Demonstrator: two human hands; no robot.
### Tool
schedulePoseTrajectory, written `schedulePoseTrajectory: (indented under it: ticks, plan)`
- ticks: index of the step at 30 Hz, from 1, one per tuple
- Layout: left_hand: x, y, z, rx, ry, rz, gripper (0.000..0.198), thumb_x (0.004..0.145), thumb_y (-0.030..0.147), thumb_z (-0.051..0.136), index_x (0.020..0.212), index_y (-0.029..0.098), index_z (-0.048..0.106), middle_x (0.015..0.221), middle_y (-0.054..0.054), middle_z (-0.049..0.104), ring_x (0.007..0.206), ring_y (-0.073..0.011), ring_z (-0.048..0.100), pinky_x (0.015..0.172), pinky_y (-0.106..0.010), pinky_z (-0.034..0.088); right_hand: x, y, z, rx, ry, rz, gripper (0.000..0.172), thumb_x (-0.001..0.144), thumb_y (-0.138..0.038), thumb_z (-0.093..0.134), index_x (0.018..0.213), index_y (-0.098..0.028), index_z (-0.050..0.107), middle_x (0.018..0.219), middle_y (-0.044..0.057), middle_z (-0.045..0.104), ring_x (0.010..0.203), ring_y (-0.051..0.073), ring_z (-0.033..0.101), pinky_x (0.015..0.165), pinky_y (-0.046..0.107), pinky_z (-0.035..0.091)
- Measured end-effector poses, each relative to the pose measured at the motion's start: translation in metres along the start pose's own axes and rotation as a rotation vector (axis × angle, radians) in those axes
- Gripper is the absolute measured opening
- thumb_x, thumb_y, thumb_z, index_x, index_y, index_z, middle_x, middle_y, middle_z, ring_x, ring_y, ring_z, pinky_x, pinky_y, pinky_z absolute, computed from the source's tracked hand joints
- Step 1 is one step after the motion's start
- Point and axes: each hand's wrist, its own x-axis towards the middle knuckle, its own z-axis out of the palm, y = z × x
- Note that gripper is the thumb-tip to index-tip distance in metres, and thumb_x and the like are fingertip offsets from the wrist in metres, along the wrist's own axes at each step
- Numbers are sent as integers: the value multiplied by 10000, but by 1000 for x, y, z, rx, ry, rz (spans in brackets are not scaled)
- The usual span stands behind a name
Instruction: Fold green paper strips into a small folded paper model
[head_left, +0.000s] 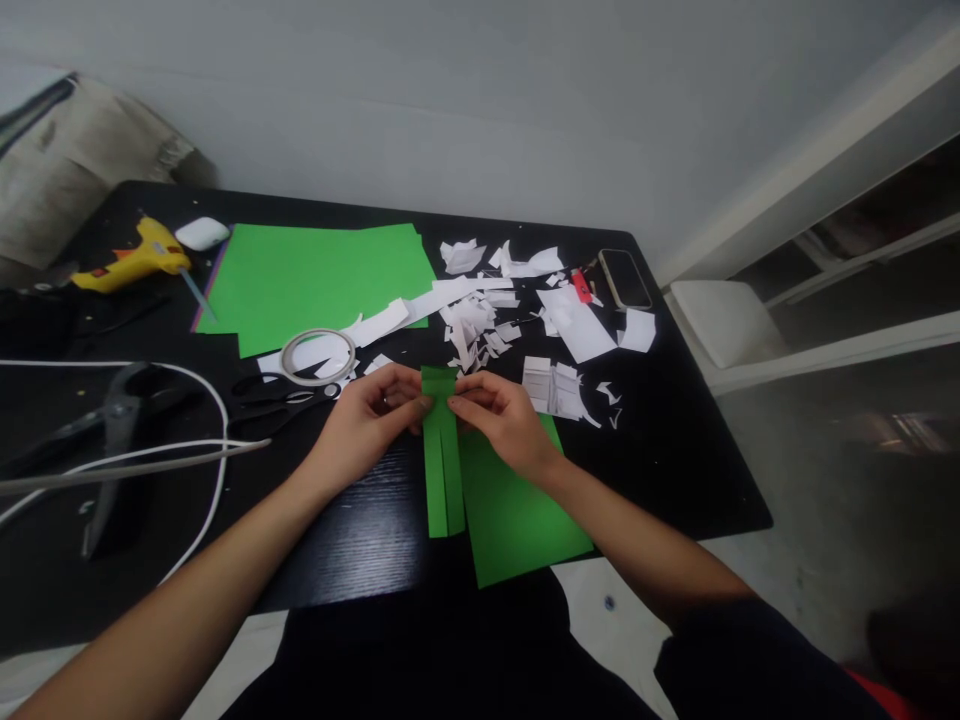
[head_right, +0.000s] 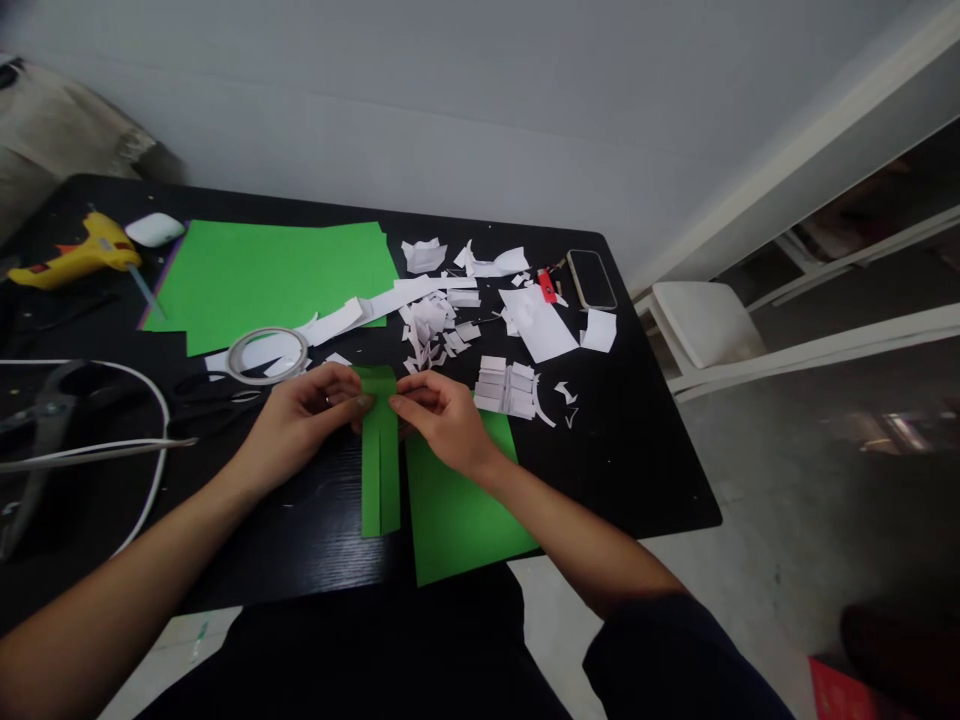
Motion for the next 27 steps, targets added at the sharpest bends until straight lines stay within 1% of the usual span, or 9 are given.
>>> schedulePoseTrajectory:
  ticks: [7, 15, 20, 27]
  plan:
    - [0, 0, -1, 19, -2, 17, 66, 865, 238, 733, 897, 203, 687, 629, 26, 681, 546, -145, 652, 569, -279, 567, -1, -3, 0, 44, 3, 30, 272, 771, -389, 864, 920, -231, 699, 799, -11, 743, 747, 180, 735, 697, 351, 663]
    - [0, -2, -2, 16, 19, 7, 119, 846, 235, 754, 949, 191, 714, 707, 5, 720, 582, -148, 680, 586, -282, 590, -1, -4, 0, 62, -2, 32, 264, 773, -381, 858, 923, -234, 699, 795, -12, 742, 755, 188, 741, 692, 355, 666]
    - [-1, -2, 0, -27, 24, 24, 108, 836, 222, 744, 937, 195, 718, 756, -8, 741, 585, -147, 680, 567, -280, 586, -2, -5, 0, 65, -3, 19, 270, 774, -379, 855, 952, -246, 701, 781, -20, 742, 740, 193, 746, 695, 360, 665]
    - [0, -1, -1, -57, 13, 5, 90, 827, 218, 732, 911, 194, 710, 758, -13, 748, 584, -153, 688, 560, -292, 599, -1, -4, -1, 64, -17, 18, 211, 802, -362, 824, 949, -250, 720, 810, -13, 754, 771, 193, 748, 707, 369, 672]
